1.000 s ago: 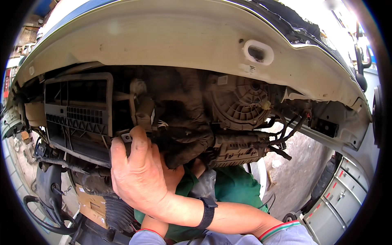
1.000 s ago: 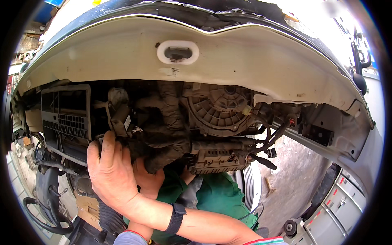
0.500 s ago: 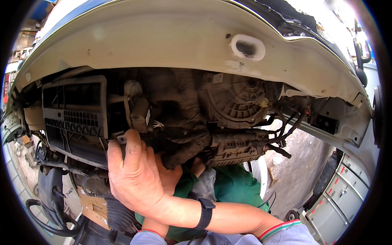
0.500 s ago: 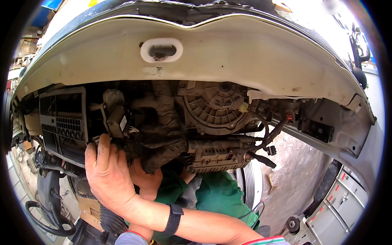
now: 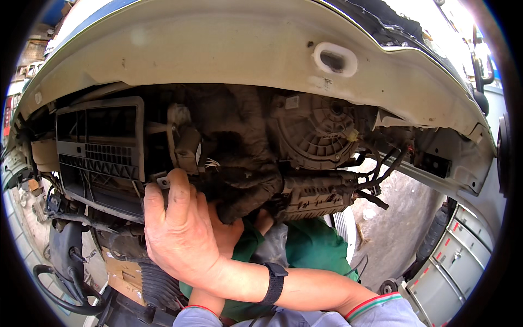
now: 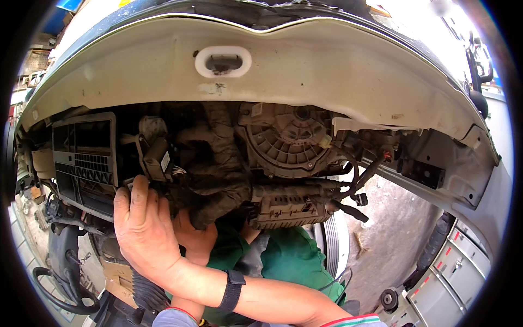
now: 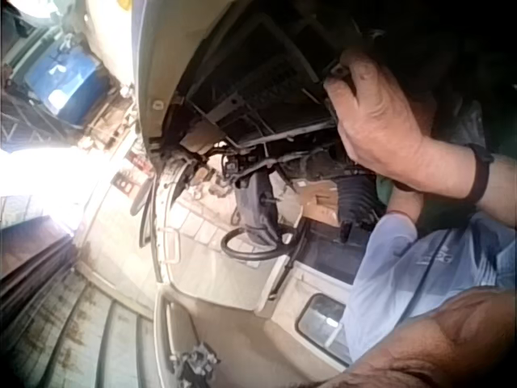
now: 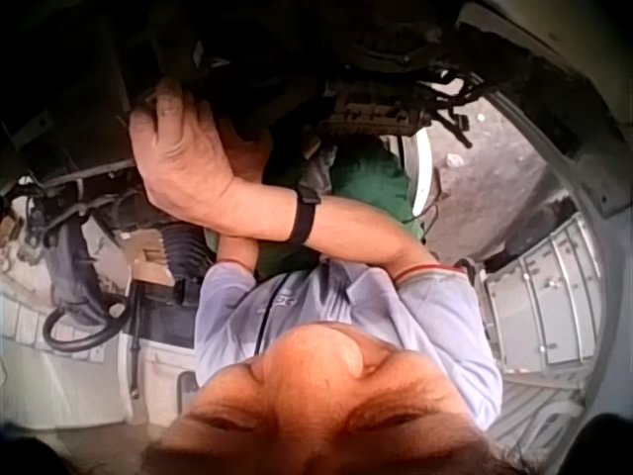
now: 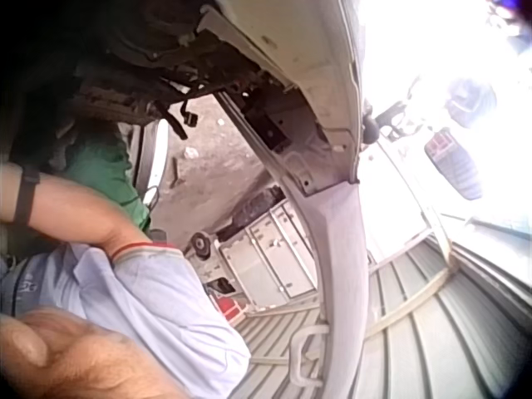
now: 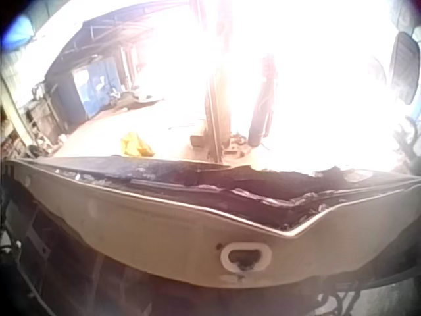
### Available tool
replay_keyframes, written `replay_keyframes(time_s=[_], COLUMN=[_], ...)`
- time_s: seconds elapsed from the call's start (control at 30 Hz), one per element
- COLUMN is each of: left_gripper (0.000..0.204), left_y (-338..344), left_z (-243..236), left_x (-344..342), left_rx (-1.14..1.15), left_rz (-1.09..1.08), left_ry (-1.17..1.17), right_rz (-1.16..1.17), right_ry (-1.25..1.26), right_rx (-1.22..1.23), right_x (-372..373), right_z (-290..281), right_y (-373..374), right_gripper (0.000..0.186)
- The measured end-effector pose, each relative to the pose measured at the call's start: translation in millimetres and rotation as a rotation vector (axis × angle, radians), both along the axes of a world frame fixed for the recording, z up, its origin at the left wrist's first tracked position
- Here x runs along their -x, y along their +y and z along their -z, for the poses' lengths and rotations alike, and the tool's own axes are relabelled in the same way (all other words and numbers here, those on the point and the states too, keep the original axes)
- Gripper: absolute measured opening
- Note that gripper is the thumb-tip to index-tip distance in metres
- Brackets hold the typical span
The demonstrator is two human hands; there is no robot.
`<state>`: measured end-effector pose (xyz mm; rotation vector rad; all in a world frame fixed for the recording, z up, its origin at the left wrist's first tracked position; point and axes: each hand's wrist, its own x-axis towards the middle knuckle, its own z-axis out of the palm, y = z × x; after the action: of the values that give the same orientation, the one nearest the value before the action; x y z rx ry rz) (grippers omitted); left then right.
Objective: The person works inside the footwell of a vehicle cabin, disconnecting and reconnecting wiring harnesses and a grey electronic module within the disassembled lower dashboard.
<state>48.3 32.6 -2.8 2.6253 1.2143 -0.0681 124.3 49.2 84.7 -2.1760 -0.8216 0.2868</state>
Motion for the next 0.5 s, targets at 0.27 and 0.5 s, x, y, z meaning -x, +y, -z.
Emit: replay_keyframes(time_s=[0.27, 0.5], left_gripper=[0.073, 0.069], left_y=[-6, -34], left_z=[-3, 7], left_x=[8, 21], left_rx=[-0.031, -0.008], left_rz=[0.011, 0.067], left_ry=[-0.056, -0.153], right_rz=[-0.06, -0.02], right_ry=[-0.065, -0.195], right_rx=[0.076, 0.083], right_x=[8, 14], right_z=[-8, -4], right_y=[-1, -10], right_gripper=[0.04, 0.045])
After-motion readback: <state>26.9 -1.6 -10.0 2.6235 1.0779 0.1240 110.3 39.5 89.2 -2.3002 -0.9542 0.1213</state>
